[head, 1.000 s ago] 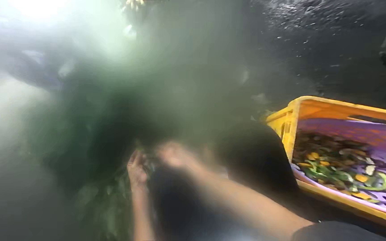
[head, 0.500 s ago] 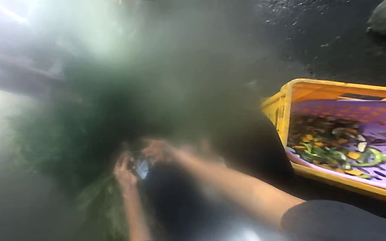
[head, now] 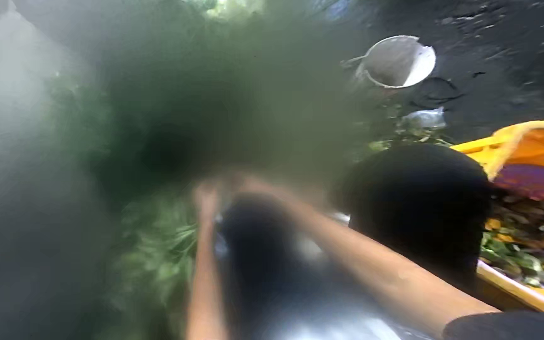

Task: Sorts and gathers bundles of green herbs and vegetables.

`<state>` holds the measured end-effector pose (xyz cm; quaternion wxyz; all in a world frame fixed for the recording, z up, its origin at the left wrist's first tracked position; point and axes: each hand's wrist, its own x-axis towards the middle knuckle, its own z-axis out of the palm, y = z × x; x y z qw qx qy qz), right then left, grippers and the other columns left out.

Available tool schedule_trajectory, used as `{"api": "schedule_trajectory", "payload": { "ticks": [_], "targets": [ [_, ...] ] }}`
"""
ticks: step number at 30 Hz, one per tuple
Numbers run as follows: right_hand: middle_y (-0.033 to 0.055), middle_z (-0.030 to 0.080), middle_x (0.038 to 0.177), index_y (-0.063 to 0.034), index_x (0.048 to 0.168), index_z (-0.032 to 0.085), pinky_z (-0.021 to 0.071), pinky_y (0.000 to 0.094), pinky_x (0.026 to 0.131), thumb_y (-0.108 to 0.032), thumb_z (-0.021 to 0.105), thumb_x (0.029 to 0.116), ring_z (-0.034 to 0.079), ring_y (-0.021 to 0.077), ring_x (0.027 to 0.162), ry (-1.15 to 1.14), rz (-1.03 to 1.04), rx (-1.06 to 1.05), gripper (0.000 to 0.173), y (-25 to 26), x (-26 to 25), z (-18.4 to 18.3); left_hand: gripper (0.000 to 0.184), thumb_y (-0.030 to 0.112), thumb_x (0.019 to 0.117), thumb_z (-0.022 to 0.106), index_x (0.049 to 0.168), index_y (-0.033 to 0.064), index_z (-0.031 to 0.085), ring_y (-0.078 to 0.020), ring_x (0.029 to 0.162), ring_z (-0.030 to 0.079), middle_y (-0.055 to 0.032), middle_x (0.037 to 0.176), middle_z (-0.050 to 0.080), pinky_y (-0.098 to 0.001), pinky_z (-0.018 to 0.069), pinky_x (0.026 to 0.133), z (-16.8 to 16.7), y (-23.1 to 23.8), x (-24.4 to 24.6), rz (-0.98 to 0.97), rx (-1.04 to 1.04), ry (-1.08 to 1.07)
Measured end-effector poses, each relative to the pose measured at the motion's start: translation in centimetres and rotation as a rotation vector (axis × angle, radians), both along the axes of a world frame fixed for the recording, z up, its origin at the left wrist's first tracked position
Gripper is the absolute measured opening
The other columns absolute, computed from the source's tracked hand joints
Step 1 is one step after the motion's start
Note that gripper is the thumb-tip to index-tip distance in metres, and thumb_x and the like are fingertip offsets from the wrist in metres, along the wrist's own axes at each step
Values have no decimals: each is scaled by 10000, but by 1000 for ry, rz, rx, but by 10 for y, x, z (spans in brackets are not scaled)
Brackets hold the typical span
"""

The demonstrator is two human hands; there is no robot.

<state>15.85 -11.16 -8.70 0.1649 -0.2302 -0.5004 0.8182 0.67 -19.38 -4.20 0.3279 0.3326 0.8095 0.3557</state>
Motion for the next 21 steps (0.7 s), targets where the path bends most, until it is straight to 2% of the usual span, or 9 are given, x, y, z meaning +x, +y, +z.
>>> {"api": "schedule_trajectory", "payload": {
  "ticks": [3, 6, 9, 12, 14, 17, 18, 20, 21],
  "targets": [
    [125, 702, 1094, -76, 1482, 389, 572, 348, 861, -156, 351, 1055, 707, 187, 928, 161, -235, -557, 436, -9, -1, -16, 124, -11, 982, 627, 1095, -43, 668, -95, 524, 560, -70, 732, 644, -230, 501, 486, -12, 4, 8, 372, 335, -532],
    [165, 670, 1196, -64, 1340, 481, 584, 360, 746, -390, 328, 1013, 704, 242, 957, 244, -407, -987, 487, 0, 8, -4, 154, -18, 1006, 548, 1070, -25, 688, -104, 539, 607, -88, 724, 676, -243, 546, 526, -23, -5, 14, 271, 472, -844],
    [127, 731, 1108, -136, 1225, 536, 509, 251, 563, -453, 293, 998, 693, 151, 768, 253, -385, -902, 459, 4, 21, 20, 121, -54, 951, 601, 1004, -20, 704, -98, 596, 624, -72, 744, 691, -244, 555, 588, -20, -18, 8, 85, 368, -812],
    [145, 719, 1235, -252, 1409, 404, 506, 230, 524, -520, 470, 959, 744, 204, 872, 358, -206, -731, 528, 7, 28, 10, 114, 11, 935, 682, 1036, -37, 702, -71, 677, 645, -39, 830, 712, -240, 562, 640, -5, -25, -14, -170, 158, -571],
    [122, 721, 1235, -220, 1490, 322, 480, 211, 484, -596, 502, 935, 735, 177, 844, 258, -133, -542, 693, 5, 28, 9, 192, 82, 945, 695, 1089, -44, 710, -45, 692, 631, -43, 897, 715, -222, 549, 655, 8, -26, -22, -318, 16, -417],
    [120, 699, 1199, -106, 1259, 552, 553, 334, 667, -400, 240, 1004, 697, 203, 902, 3, -23, -369, 499, 5, 22, 29, 254, 172, 976, 672, 1139, -18, 714, -75, 764, 648, -82, 1000, 719, -259, 553, 734, 20, -23, -25, -469, -198, -175],
    [118, 709, 1178, -130, 1261, 538, 559, 321, 631, -368, 229, 1007, 709, 205, 877, -15, -17, -354, 466, 3, 22, 25, 256, 182, 981, 665, 1141, -10, 715, -96, 797, 667, -92, 1018, 723, -280, 562, 765, 20, -23, -23, -485, -238, -113],
    [122, 716, 1166, -176, 1442, 449, 562, 303, 642, -294, 372, 952, 705, 191, 851, 39, -32, -319, 510, -2, 19, 5, 257, 201, 996, 636, 1145, 6, 715, -170, 935, 701, -120, 1074, 729, -353, 562, 890, 18, -18, -18, -478, -315, 47],
    [100, 701, 1178, -206, 1594, 207, 583, 291, 723, -264, 456, 956, 706, 166, 900, 86, 6, -249, 687, -3, 16, -5, 258, 190, 1000, 621, 1145, -1, 715, -215, 1018, 703, -142, 1104, 732, -399, 542, 962, 14, -16, -13, -421, -313, 109]
  ]
}}
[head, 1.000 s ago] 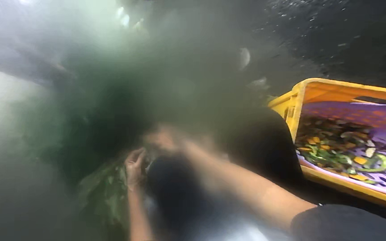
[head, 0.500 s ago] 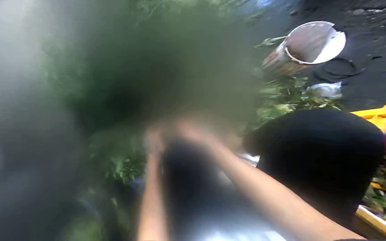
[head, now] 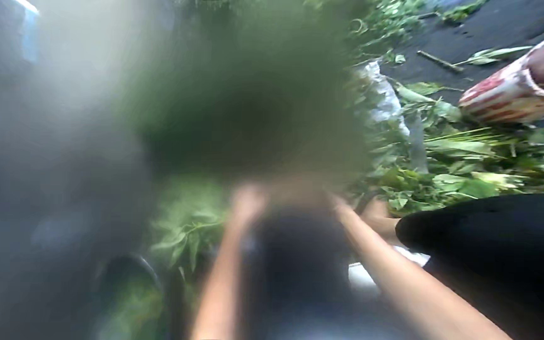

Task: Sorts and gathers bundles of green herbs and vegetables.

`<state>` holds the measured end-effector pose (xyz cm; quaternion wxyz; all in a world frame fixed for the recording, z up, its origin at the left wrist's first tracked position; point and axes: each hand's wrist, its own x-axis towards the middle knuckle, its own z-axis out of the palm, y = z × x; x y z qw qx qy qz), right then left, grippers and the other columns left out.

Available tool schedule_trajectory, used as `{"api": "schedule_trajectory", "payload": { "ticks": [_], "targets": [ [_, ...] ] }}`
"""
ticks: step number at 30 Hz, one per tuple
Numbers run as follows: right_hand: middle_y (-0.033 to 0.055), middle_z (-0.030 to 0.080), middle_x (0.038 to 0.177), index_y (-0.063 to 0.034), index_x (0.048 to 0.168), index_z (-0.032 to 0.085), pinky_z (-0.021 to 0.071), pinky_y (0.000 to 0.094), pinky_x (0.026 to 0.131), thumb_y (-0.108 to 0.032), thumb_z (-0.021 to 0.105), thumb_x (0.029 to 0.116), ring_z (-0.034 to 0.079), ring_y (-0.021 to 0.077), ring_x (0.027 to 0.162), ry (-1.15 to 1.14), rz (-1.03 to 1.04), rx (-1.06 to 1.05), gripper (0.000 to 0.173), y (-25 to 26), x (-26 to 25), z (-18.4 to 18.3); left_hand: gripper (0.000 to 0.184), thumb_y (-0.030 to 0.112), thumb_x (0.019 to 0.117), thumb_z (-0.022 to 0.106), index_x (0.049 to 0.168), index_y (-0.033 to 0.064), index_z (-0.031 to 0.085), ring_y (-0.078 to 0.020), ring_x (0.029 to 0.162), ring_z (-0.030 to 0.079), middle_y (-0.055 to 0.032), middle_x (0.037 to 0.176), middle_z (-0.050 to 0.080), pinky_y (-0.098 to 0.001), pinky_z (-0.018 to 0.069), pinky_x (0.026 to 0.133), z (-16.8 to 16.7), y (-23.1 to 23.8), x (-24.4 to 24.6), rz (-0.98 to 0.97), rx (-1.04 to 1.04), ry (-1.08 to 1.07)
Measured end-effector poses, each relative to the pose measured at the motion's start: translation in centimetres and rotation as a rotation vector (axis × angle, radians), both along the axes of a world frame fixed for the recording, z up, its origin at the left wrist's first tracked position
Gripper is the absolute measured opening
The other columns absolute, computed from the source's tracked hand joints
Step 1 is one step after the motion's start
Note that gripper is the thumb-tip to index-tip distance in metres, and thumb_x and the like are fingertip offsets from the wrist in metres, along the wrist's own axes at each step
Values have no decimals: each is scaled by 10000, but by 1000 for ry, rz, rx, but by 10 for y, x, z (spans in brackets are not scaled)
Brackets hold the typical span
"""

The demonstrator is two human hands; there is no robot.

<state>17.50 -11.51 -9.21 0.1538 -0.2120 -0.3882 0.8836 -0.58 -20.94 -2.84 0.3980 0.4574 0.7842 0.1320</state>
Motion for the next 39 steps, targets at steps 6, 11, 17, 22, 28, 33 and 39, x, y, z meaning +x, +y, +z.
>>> {"api": "schedule_trajectory", "payload": {
  "ticks": [6, 11, 17, 22, 28, 33, 39],
  "targets": [
    [185, 678, 1164, -77, 1542, 276, 580, 391, 868, -91, 408, 1030, 702, 253, 1017, -8, -305, -415, 529, -14, -13, -6, 160, 12, 981, 644, 1112, -76, 670, -105, 536, 575, -88, 723, 651, -239, 497, 487, -36, 22, 31, 842, 519, -494],
    [187, 685, 1121, -8, 1196, 538, 573, 359, 726, -379, 316, 1023, 696, 250, 909, 127, -479, -869, 465, -1, 5, 14, 218, -10, 1043, 456, 1059, -24, 673, -101, 527, 598, -91, 695, 668, -235, 526, 509, -36, 16, 50, 799, 610, -1096],
    [140, 733, 1184, -214, 1281, 574, 471, 227, 502, -552, 500, 930, 722, 162, 815, 296, -325, -685, 493, -4, 28, 27, 91, 6, 928, 673, 998, 29, 726, -60, 707, 658, -5, 838, 720, -233, 576, 675, -2, -6, 13, 266, 375, -656],
    [88, 741, 1167, -402, 1619, -40, 406, 179, 424, -404, 478, 980, 659, 100, 636, 176, -158, -364, 822, -4, 31, 16, 113, 94, 914, 746, 1004, 26, 741, -42, 699, 635, -9, 856, 717, -242, 560, 678, 25, -4, -5, -54, 170, -302],
    [17, 698, 1152, -317, 1625, -115, 535, 225, 599, -221, 504, 977, 671, 70, 794, -191, -15, 25, 901, -2, 18, 38, 143, 106, 933, 739, 986, -27, 736, -329, 872, 716, -181, 952, 735, -545, 564, 841, -5, 5, 5, -158, 119, 92],
    [121, 678, 1305, -82, 1521, 480, 548, 338, 810, -93, 544, 1045, 671, 161, 943, -480, 279, 495, 481, 7, 2, 52, 210, 130, 985, 640, 1121, -19, 699, -468, 1016, 668, -278, 1061, 686, -653, 525, 877, -80, -25, 10, -15, -137, 186],
    [178, 650, 1264, -36, 1429, 523, 597, 423, 762, -180, 547, 1067, 703, 255, 968, -912, -15, 307, 390, 32, 18, -54, 401, 93, 982, 593, 1380, 39, 580, -501, 1020, 667, -291, 1133, 681, -649, 527, 826, -47, -42, -20, 61, -554, 344]
  ]
}}
